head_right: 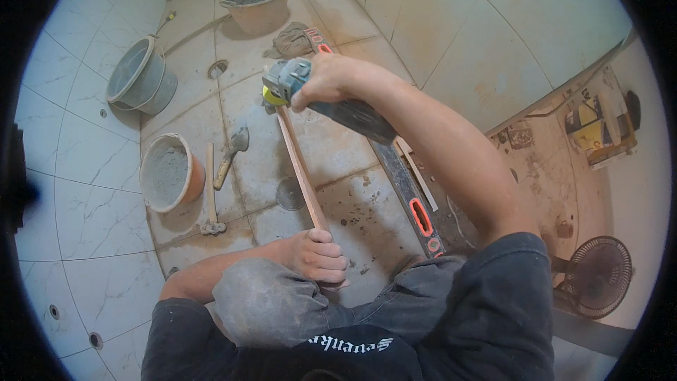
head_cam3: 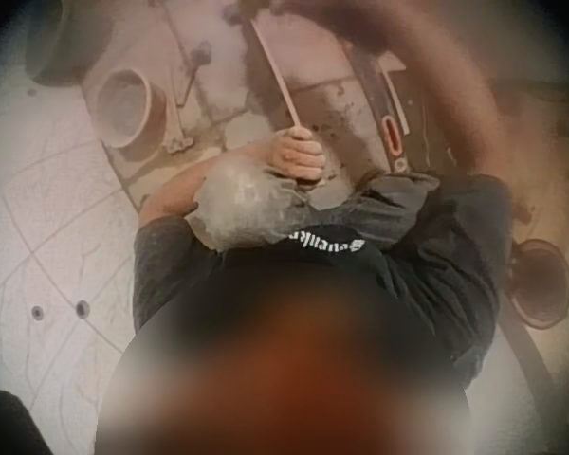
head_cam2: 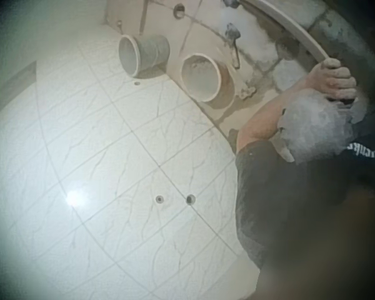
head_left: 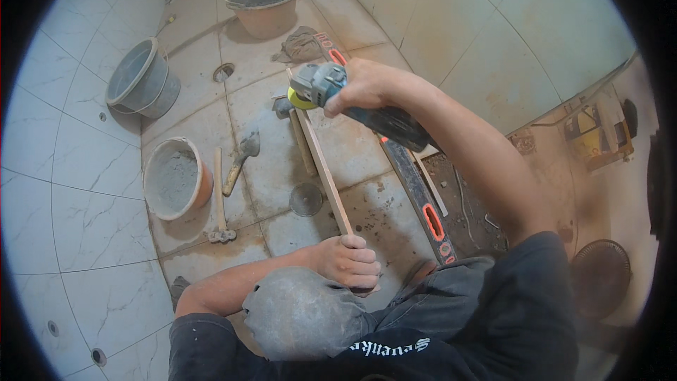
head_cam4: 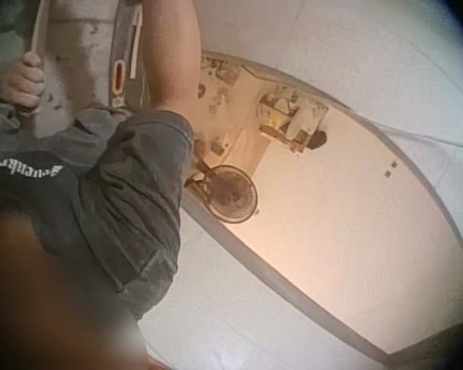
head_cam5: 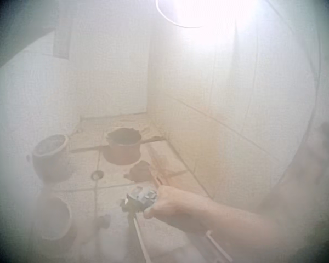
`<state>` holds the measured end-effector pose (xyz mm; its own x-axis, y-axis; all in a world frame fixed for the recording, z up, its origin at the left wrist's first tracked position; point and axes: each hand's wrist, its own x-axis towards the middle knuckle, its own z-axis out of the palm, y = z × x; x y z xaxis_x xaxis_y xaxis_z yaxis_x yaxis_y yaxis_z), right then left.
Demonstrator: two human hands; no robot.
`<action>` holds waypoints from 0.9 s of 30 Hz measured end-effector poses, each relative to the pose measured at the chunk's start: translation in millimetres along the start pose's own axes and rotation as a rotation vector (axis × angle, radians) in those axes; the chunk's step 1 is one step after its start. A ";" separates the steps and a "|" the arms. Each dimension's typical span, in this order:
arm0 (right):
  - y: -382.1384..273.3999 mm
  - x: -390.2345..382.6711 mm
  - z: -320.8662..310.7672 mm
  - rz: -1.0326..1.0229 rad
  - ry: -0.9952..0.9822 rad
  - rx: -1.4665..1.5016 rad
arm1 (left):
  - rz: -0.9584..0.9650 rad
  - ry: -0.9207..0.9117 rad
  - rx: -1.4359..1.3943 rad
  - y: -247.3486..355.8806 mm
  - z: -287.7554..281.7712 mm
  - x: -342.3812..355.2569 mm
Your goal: Using an angle grinder to cut and shape ceramic tiles.
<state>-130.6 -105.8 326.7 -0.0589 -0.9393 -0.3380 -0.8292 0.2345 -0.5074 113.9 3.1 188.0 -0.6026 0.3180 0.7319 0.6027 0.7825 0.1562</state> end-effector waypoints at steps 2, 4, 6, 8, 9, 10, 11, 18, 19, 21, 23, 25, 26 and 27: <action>3.4 -16.2 6.2 -0.006 -0.014 0.006 | -0.005 0.011 0.000 0.7 -0.4 1.6; 6.4 -32.1 12.6 0.029 -0.083 -0.019 | -0.012 0.022 -0.001 0.8 0.5 0.8; 12.0 -52.0 18.6 0.016 -0.103 -0.018 | 0.007 0.023 -0.002 -1.5 3.7 -0.2; 8.9 -73.9 22.5 -0.004 -0.125 -0.012 | 0.004 0.025 0.002 -0.7 0.7 2.5; 2.0 -85.6 21.7 0.029 -0.159 -0.025 | -0.004 0.021 0.010 0.1 -0.9 1.8; -1.3 -99.2 21.2 0.071 -0.186 -0.042 | -0.003 0.026 0.007 -0.7 0.7 2.9; 0.6 -109.7 23.9 0.048 -0.156 -0.069 | 0.013 0.034 0.010 -2.3 2.4 3.8; -9.4 -146.7 26.5 0.095 -0.277 -0.160 | 0.023 0.039 0.017 -1.6 4.4 -1.5; -8.3 -145.3 26.5 0.096 -0.279 -0.160 | 0.022 0.040 0.016 -2.3 4.5 -0.6; -4.7 -138.2 26.6 0.095 -0.222 -0.094 | 0.033 0.021 0.019 -3.5 3.1 1.1; 0.6 -125.6 25.4 0.078 -0.192 -0.069 | 0.033 0.005 0.017 -4.3 -0.1 5.0; -7.0 -112.4 16.9 0.019 -0.161 -0.007 | 0.025 -0.016 0.021 -3.5 -2.7 4.0; -8.0 -104.1 15.0 0.019 -0.161 -0.006 | 0.019 -0.024 0.012 -2.7 -2.2 2.7; -7.6 -94.7 13.7 0.026 -0.167 -0.024 | 0.012 -0.032 0.004 -2.3 -1.7 1.6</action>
<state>-111.1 -15.2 351.8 0.0107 -0.8779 -0.4787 -0.8416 0.2507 -0.4784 112.5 0.8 189.9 -0.6120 0.3444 0.7119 0.6079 0.7807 0.1449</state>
